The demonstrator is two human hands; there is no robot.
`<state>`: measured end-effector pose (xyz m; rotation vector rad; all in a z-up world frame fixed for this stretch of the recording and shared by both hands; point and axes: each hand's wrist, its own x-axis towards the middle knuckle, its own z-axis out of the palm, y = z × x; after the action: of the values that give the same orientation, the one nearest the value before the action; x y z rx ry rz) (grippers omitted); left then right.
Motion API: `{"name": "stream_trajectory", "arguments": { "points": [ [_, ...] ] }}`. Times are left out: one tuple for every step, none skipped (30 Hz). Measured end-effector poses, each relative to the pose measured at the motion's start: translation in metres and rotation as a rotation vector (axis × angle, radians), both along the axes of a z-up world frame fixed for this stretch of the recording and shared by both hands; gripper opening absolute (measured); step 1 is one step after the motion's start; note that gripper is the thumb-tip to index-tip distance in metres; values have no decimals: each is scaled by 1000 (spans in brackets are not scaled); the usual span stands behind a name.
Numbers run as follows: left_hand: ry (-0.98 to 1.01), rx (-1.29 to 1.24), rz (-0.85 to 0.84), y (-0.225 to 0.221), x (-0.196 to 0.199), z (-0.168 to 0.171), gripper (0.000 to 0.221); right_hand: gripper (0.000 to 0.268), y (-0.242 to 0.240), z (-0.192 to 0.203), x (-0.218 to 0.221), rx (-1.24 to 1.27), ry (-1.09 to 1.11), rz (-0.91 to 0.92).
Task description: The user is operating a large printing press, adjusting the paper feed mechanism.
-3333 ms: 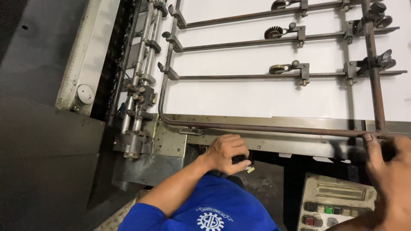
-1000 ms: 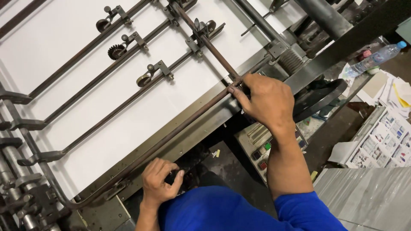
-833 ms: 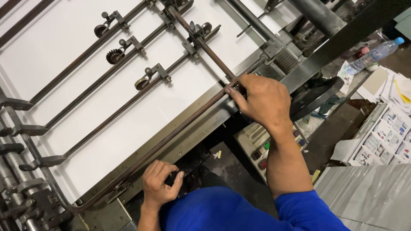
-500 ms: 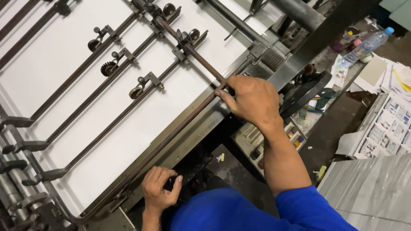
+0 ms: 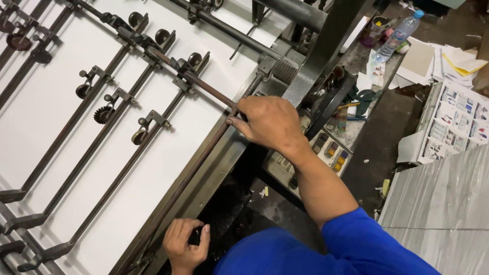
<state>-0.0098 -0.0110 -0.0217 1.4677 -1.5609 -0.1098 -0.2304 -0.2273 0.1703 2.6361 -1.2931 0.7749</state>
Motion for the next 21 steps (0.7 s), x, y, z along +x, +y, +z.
{"name": "stream_trajectory", "arguments": {
  "points": [
    [0, 0, -2, 0, 0, 0, 12, 39, 0, 0, -1, 0, 0, -2],
    [-2, -9, -5, -1, 0, 1, 13, 39, 0, -1, -1, 5, 2, -3],
    [-3, -16, -5, 0, 0, 1, 13, 40, 0, -1, -1, 11, 5, -1],
    [-3, -15, -5, -1, 0, 1, 13, 40, 0, -1, -1, 12, 5, -1],
    [-8, -21, -8, -1, 0, 1, 13, 38, 0, -1, -1, 1, -9, 8],
    [-12, -28, -12, 0, 0, 2, 13, 37, 0, -1, -1, -10, -23, 17],
    [-11, -25, -1, -1, -1, 3, 13, 37, 1, 0, -1, -7, -22, 27],
    [-9, -35, 0, -1, -1, 5, 14, 37, 2, 0, -1, -13, -19, 16],
    [-7, -45, 7, -1, -1, 7, 14, 37, 2, 2, 1, -20, -16, 11],
    [-5, -42, 25, -2, -1, 6, 14, 37, 2, 2, 0, -17, -14, 28],
    [-7, -32, 26, -1, -1, 6, 14, 36, 2, 1, 0, -8, -19, 30],
    [-8, -22, 28, 0, -1, 5, 14, 34, 1, 1, 1, 1, -24, 32],
    [-6, -17, 60, 0, -1, 7, 14, 34, 2, 2, 1, 6, -22, 64],
    [-10, -47, 54, -1, 0, 8, 15, 34, 4, 3, 2, 11, -8, 26],
    [-10, -75, 58, 1, -2, 9, 15, 34, 4, 5, 3, 17, 11, -2],
    [-4, -68, 101, 1, -2, 9, 15, 34, 6, 4, 1, 24, 19, 41],
    [-23, -156, 88, 2, -2, 8, 18, 35, 5, 3, 1, -19, 45, 17],
    [-48, -242, 75, 5, -1, 7, 21, 36, 5, 2, 3, -65, 68, -7],
    [-42, -226, 149, 6, -4, 9, 21, 36, 6, -1, -1, -53, 80, 67],
    [-112, -294, 179, 8, -5, 10, 23, 35, 5, -4, -4, -92, 80, 43],
    [-189, -351, 218, 11, -5, 11, 26, 34, 2, -7, -4, -129, 77, 31]
  ]
}}
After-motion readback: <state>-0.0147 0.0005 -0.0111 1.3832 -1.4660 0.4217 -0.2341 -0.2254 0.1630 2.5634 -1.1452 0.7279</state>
